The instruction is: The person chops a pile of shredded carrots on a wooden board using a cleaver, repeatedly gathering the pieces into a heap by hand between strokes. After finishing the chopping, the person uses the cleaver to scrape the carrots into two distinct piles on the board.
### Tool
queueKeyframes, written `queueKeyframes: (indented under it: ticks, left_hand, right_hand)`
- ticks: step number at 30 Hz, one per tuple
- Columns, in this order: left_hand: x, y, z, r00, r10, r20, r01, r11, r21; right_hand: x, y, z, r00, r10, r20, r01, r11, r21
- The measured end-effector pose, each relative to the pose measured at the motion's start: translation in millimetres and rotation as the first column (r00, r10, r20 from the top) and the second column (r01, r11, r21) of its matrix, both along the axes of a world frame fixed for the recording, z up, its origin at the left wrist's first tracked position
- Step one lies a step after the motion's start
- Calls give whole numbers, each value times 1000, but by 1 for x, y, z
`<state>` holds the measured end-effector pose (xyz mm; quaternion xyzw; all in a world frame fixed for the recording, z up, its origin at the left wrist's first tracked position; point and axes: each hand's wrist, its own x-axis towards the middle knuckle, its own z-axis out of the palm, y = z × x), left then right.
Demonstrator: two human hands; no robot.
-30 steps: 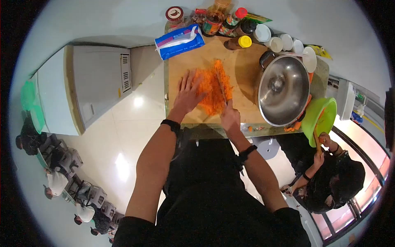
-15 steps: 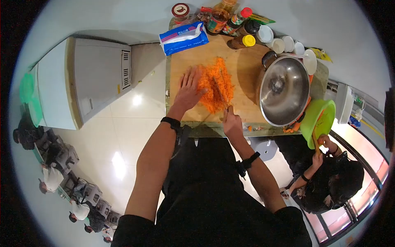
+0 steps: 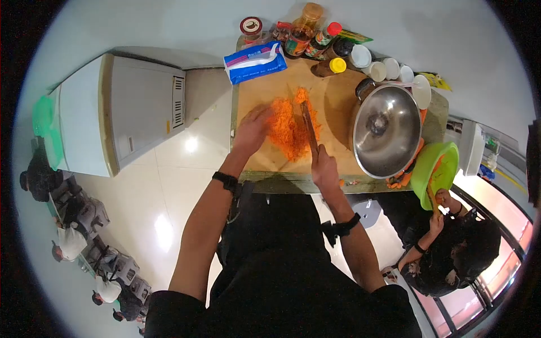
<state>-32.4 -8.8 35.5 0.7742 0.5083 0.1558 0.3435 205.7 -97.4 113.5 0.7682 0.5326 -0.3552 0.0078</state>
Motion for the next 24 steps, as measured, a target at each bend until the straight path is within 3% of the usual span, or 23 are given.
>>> queueKeyframes:
  ticks: [2,4,5,6,8,9,11,14,18,20,24]
  left_hand:
    - [-7,-4,25,978,202,-42,-206,965,-161]
    - [-15,-14,-11,971,229,-64,-236,961,-147]
    - [-17,-19,-24,965,249,-84,-259,956,-137]
    - [-15,-17,-17,965,250,-83,-260,955,-141]
    - [-11,-13,3,922,331,199,-278,926,-254]
    - [-11,-14,-8,921,336,196,-281,923,-262]
    - [-12,-10,-38,925,330,190,-257,909,-329]
    - [-5,-10,-34,965,258,37,-247,951,-185]
    - [-5,-12,-34,971,240,4,-238,964,-115]
    - [-9,-9,-53,964,237,120,-201,947,-252]
    - [-16,-10,-54,914,288,288,-159,904,-397]
  right_hand:
    - [-9,-10,9,999,-31,-30,31,999,-25]
    - [-22,-14,9,993,81,-86,-76,995,65]
    - [-31,-10,9,996,70,-55,-73,996,-51]
    - [-39,-9,4,996,71,-54,-74,996,-56]
    - [-50,-11,-13,999,2,36,-1,1000,-20]
    - [-52,-13,-24,999,6,35,-5,1000,-28]
    - [-55,-14,-44,999,42,10,-43,987,157]
    - [-59,-5,-43,996,60,60,-66,992,108]
    - [-42,-2,-46,1000,4,27,-7,995,102]
    - [-31,7,-37,996,3,-85,1,999,50]
    - [-32,-12,-14,997,-14,-72,17,999,37]
